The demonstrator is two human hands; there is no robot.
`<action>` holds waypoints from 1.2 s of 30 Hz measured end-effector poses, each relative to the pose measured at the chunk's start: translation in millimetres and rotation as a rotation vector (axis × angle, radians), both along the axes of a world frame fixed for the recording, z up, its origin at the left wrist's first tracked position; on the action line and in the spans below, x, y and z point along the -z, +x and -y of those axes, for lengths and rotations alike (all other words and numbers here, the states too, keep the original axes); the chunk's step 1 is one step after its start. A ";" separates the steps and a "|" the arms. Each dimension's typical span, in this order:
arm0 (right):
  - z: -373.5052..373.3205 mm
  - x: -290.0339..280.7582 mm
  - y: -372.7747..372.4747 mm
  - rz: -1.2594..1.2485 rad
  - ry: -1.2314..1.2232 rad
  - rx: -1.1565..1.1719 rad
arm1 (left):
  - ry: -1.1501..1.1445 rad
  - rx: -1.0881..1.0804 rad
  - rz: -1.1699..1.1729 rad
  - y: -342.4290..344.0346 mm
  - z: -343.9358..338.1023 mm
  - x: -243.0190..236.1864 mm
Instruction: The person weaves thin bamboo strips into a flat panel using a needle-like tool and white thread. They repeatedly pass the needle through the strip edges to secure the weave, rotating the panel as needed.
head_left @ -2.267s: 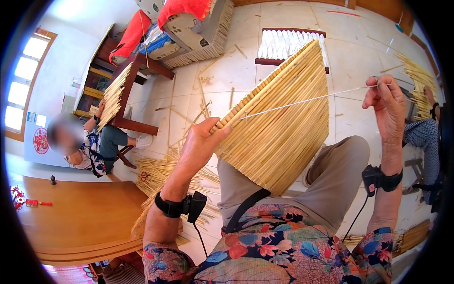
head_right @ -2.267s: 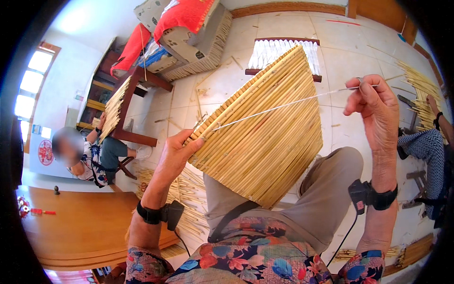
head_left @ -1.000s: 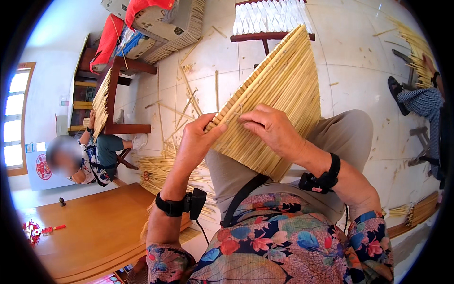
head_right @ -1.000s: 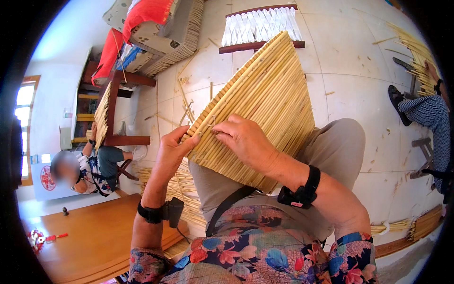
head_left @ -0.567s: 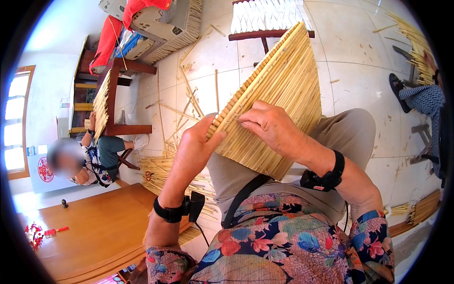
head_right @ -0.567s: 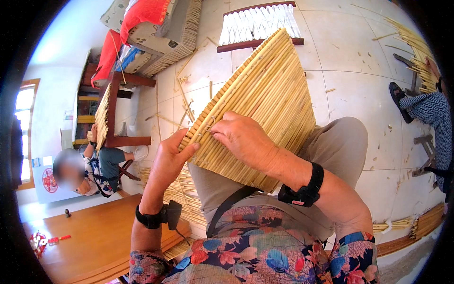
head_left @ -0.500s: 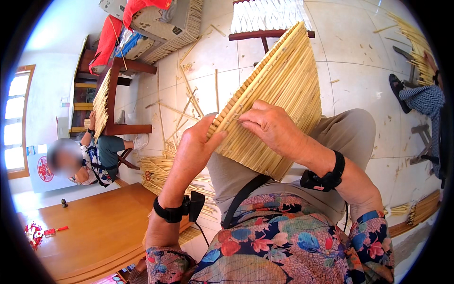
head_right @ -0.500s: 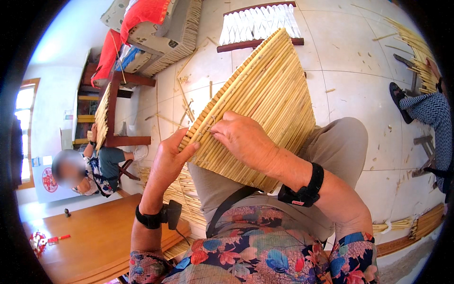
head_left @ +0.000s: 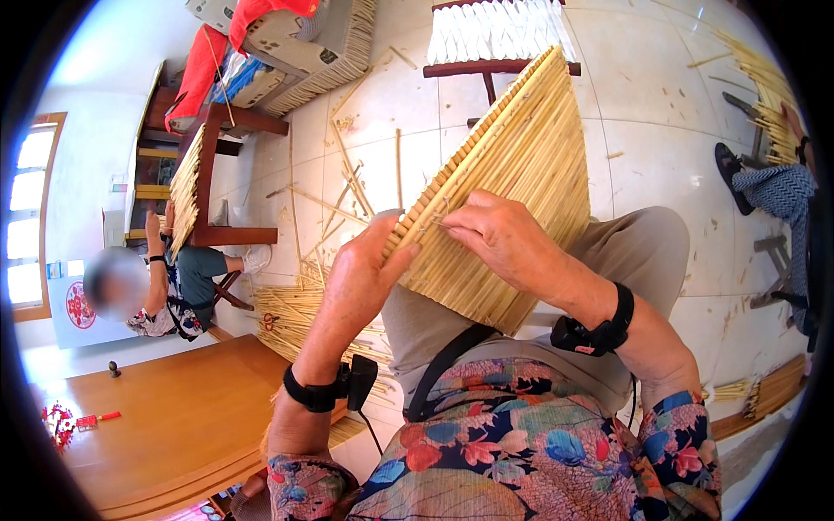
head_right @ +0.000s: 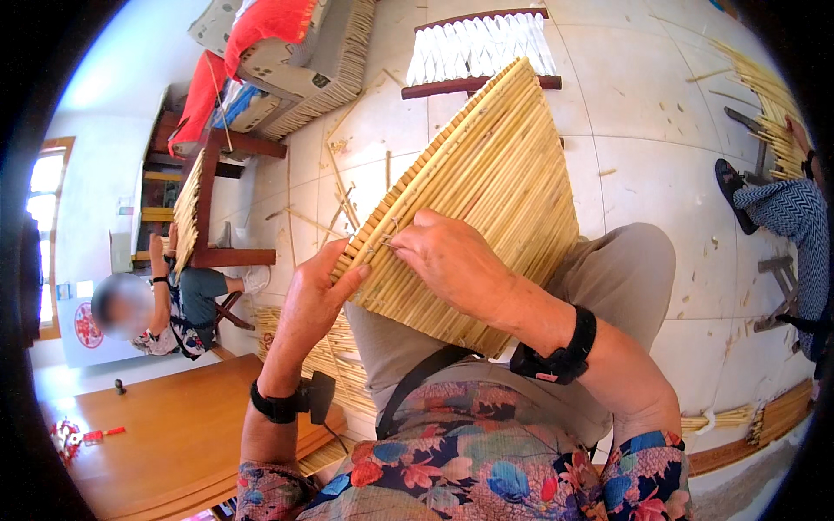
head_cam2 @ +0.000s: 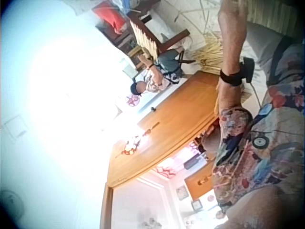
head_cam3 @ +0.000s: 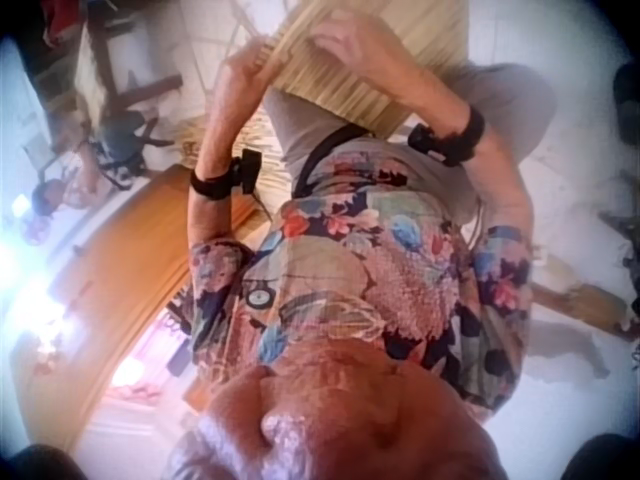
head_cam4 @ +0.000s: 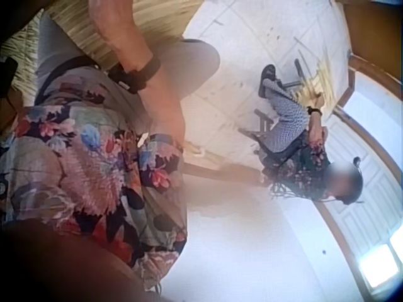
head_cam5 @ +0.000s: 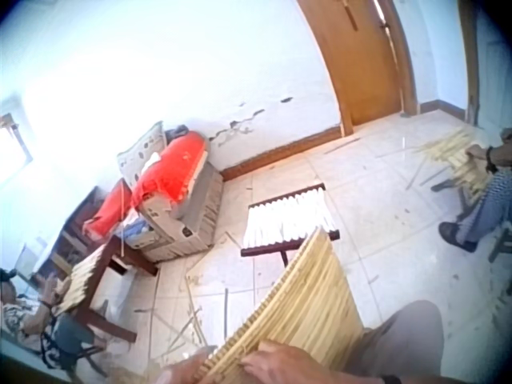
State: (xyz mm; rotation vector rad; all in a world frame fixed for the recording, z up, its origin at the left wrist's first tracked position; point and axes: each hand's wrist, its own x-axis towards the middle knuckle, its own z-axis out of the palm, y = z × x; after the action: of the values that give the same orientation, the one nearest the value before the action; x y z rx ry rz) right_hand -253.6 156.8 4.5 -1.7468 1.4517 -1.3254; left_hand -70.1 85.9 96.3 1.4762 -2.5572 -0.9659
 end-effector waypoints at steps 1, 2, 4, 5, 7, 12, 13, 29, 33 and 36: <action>-0.6 0.2 -0.1 0.004 0.002 -0.002 | -0.011 0.006 -0.011 0.7 -0.5 1.3; -1.2 0.0 -0.2 0.007 0.005 -0.004 | -0.016 0.009 -0.013 0.8 -0.7 1.7; -2.7 -1.6 -0.5 0.028 0.017 -0.005 | -0.023 0.017 -0.018 0.4 -1.2 1.5; -3.6 -3.0 -0.6 0.046 0.026 -0.005 | -0.021 0.015 -0.011 -0.1 -1.7 0.6; -4.2 -4.1 -0.7 0.061 0.033 -0.007 | -0.022 0.011 0.002 -1.4 -2.5 -1.3; -4.4 -0.7 -0.5 0.050 0.020 -0.010 | -0.016 0.010 -0.005 -1.5 -4.2 -0.2; -4.9 0.4 -0.6 0.069 0.027 -0.010 | -0.015 0.014 -0.011 -1.2 -4.2 0.9; -8.1 -11.4 -0.6 -0.024 0.018 0.016 | -0.009 0.004 -0.046 -0.1 -9.4 3.0; -11.6 -25.9 -1.4 -0.109 0.071 -0.003 | -0.043 0.015 -0.039 0.8 -13.8 3.3; -12.3 -23.2 -0.6 -0.203 -0.014 -0.007 | -0.089 0.051 -0.039 1.8 -17.4 5.2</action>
State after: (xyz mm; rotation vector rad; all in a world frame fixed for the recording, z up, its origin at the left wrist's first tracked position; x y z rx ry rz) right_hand -254.2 169.1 27.7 -1.9407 1.5455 -1.1855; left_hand -68.3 103.3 91.2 1.3632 -2.5858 -0.8655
